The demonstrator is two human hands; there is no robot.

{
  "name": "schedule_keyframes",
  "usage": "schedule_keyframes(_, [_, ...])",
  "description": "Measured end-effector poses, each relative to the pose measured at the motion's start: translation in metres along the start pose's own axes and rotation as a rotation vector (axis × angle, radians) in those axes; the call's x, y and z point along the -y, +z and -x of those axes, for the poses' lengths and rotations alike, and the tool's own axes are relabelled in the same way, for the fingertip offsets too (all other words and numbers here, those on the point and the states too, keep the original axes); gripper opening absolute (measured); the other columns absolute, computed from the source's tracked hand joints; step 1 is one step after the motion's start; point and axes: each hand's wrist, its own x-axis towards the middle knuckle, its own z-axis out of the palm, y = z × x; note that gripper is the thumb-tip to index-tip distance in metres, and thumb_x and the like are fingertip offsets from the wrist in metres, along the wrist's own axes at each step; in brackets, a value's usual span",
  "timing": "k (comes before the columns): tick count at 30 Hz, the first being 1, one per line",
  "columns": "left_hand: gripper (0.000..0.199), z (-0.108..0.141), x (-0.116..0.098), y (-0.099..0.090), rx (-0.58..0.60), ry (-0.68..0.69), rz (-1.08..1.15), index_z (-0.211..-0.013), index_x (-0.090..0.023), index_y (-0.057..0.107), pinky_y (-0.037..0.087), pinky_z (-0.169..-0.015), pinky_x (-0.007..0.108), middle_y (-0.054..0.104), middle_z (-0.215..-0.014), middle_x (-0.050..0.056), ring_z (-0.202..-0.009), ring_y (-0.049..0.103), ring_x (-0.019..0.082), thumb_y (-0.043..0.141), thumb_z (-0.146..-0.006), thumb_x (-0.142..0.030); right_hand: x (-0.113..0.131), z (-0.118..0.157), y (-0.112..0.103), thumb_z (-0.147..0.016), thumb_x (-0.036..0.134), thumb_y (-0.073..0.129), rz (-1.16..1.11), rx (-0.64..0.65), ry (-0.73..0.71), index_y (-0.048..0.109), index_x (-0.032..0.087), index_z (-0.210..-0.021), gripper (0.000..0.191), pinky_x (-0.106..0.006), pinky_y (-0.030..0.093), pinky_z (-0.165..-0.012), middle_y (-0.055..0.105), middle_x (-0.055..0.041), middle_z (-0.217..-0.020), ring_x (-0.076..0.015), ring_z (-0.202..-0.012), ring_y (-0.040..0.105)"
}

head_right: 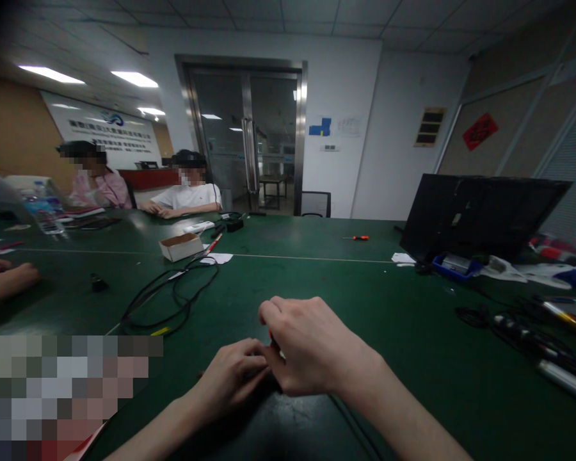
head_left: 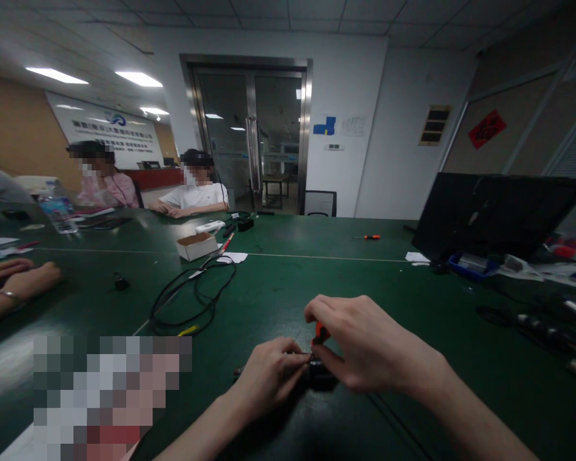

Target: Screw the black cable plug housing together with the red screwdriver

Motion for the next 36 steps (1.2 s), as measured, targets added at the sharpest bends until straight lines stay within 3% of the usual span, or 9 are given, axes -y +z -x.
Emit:
schedule_keyframes(6, [0.026, 0.0003, 0.0001, 0.0004, 0.001, 0.015, -0.006, -0.096, -0.023, 0.073, 0.048, -0.073, 0.027, 0.068, -0.097, 0.006, -0.085, 0.064, 0.02, 0.047, -0.097, -0.025, 0.0018, -0.0011, -0.0001, -0.084, 0.016, 0.061, -0.021, 0.043, -0.005, 0.054, 0.016, -0.101, 0.019, -0.027, 0.028, -0.053, 0.066, -0.0037, -0.093, -0.0149, -0.069, 0.058])
schedule_keyframes(9, [0.025, 0.0005, 0.001, 0.0017, -0.004, 0.009, -0.026, -0.092, -0.023, 0.073, 0.048, -0.072, 0.027, 0.068, -0.095, 0.006, -0.083, 0.064, 0.02, 0.048, -0.097, -0.025, -0.0003, -0.0034, 0.0023, -0.09, 0.024, 0.062, 0.052, 0.006, 0.012, 0.056, 0.019, -0.097, 0.011, -0.028, 0.023, -0.052, 0.066, -0.0019, -0.086, -0.0139, -0.064, 0.057])
schedule_keyframes(13, [0.024, 0.0007, 0.0018, 0.0026, -0.008, -0.003, -0.028, -0.096, -0.024, 0.073, 0.049, -0.074, 0.027, 0.067, -0.095, 0.006, -0.083, 0.064, 0.02, 0.049, -0.097, -0.026, -0.0028, -0.0046, 0.0044, -0.093, 0.035, 0.063, 0.128, -0.028, 0.014, 0.057, 0.019, -0.086, 0.018, -0.029, 0.022, -0.052, 0.064, -0.0013, -0.077, -0.0145, -0.062, 0.056])
schedule_keyframes(17, [0.026, 0.0002, 0.0, 0.0, 0.01, -0.007, -0.008, -0.094, -0.023, 0.074, 0.049, -0.073, 0.026, 0.067, -0.096, 0.006, -0.084, 0.063, 0.02, 0.048, -0.096, -0.024, -0.0022, -0.0029, 0.002, -0.088, 0.026, 0.062, 0.024, -0.022, -0.024, 0.056, 0.017, -0.094, 0.012, -0.028, 0.029, -0.055, 0.064, -0.0042, -0.093, -0.0157, -0.072, 0.058])
schedule_keyframes(22, [0.027, -0.0007, -0.0026, -0.0026, 0.012, -0.008, 0.003, -0.092, -0.022, 0.074, 0.048, -0.072, 0.027, 0.068, -0.096, 0.006, -0.083, 0.063, 0.02, 0.047, -0.096, -0.024, -0.0012, -0.0023, 0.0009, -0.086, 0.016, 0.055, -0.034, 0.017, -0.035, 0.053, 0.016, -0.099, 0.013, -0.028, 0.029, -0.054, 0.063, -0.0038, -0.095, -0.0144, -0.069, 0.055])
schedule_keyframes(31, [0.024, 0.0001, -0.0009, -0.0004, 0.003, -0.011, -0.033, -0.094, -0.023, 0.073, 0.046, -0.07, 0.027, 0.067, -0.094, 0.006, -0.082, 0.062, 0.02, 0.049, -0.096, -0.024, -0.0044, -0.0046, 0.0078, -0.093, 0.033, 0.064, 0.125, -0.044, 0.001, 0.057, 0.02, -0.089, 0.015, -0.028, 0.02, -0.052, 0.062, -0.0001, -0.078, -0.0131, -0.06, 0.051])
schedule_keyframes(36, [0.024, -0.0003, -0.0004, -0.0001, 0.01, -0.006, 0.007, -0.091, -0.022, 0.073, 0.047, -0.073, 0.027, 0.068, -0.096, 0.006, -0.085, 0.063, 0.021, 0.049, -0.096, -0.023, -0.0033, -0.0024, 0.0043, -0.087, 0.023, 0.062, 0.01, -0.036, -0.042, 0.055, 0.018, -0.096, 0.012, -0.028, 0.027, -0.054, 0.062, -0.0029, -0.095, -0.015, -0.071, 0.055])
